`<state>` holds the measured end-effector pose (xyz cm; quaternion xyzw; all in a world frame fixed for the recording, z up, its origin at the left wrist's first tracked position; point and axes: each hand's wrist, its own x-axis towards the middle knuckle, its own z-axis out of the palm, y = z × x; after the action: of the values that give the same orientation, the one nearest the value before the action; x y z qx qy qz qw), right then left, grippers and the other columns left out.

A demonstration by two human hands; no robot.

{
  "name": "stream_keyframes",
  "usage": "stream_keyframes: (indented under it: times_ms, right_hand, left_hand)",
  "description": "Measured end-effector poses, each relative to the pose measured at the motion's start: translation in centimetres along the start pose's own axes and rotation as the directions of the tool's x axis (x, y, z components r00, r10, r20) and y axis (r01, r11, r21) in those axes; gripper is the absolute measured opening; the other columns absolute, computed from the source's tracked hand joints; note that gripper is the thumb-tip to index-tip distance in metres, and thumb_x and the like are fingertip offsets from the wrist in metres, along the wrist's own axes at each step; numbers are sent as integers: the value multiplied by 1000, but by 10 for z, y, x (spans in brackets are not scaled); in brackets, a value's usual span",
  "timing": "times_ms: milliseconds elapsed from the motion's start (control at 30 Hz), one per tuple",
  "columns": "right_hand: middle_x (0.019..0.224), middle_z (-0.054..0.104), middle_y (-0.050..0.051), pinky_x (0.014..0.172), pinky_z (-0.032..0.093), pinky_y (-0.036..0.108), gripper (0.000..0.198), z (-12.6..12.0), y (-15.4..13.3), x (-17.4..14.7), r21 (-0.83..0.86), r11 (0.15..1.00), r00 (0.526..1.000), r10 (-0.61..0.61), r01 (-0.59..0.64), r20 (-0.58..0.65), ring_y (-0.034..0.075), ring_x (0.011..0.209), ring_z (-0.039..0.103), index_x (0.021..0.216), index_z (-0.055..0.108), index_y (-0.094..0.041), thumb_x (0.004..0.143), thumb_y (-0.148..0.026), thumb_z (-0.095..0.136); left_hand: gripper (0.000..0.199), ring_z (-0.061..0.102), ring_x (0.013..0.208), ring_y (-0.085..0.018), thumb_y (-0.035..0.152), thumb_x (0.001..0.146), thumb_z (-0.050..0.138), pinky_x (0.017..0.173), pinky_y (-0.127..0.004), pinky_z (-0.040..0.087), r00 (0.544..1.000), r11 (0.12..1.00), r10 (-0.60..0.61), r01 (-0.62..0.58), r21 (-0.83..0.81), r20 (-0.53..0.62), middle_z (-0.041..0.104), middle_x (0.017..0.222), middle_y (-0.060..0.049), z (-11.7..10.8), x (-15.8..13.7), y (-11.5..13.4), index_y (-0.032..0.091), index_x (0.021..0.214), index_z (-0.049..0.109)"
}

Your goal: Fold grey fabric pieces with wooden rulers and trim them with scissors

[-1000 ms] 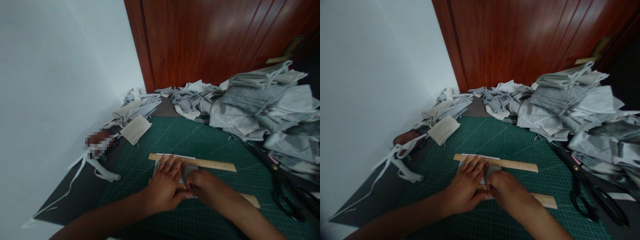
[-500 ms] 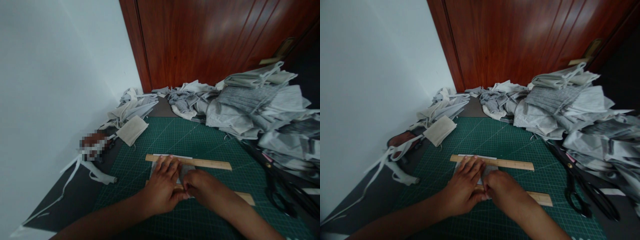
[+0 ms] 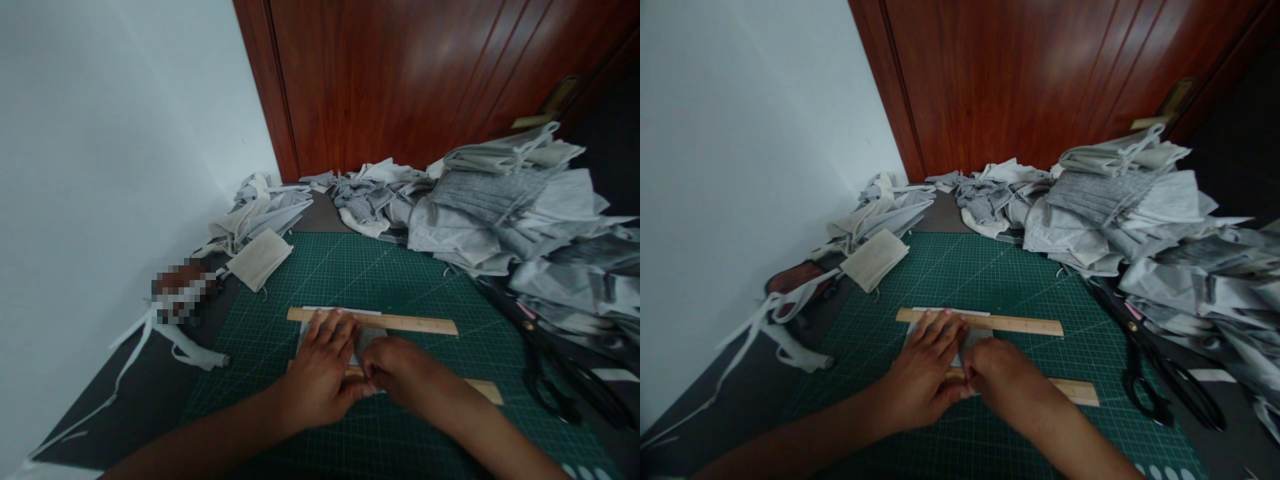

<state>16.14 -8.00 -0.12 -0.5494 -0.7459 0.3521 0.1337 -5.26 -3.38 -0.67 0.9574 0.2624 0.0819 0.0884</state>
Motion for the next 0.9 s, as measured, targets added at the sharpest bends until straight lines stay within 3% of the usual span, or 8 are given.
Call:
stream_keyframes:
  times_ms: [367, 633, 900]
  right_hand:
    - [81, 75, 5, 73, 43, 28, 15, -6, -11, -1, 12, 999, 999, 51, -52, 11, 20, 83, 67, 76, 75, -18, 78, -6, 67]
    - [80, 74, 4, 71, 40, 27, 15, 1, -1, 0, 43, 999, 1000, 0, 1, -23, 20, 81, 66, 76, 74, -18, 76, -5, 66]
    - [81, 75, 5, 71, 40, 27, 15, -6, -10, -1, 18, 999, 999, 51, -51, 8, 20, 83, 66, 76, 74, -17, 76, -4, 67]
  left_hand:
    - [85, 19, 158, -37, 71, 100, 42, 128, -60, 14, 999, 1000, -10, 10, -5, 42, 34, 166, -18, -3, 1, 1, 10, 159, 34]
    - [85, 19, 158, -36, 71, 99, 44, 129, -59, 13, 1000, 1000, -13, 13, -9, 5, 34, 166, -16, 0, -1, 1, 12, 160, 33]
    - [85, 19, 158, -35, 71, 100, 45, 129, -59, 14, 1000, 1000, 0, 0, -4, 2, 34, 166, -16, 0, 0, 1, 12, 160, 32]
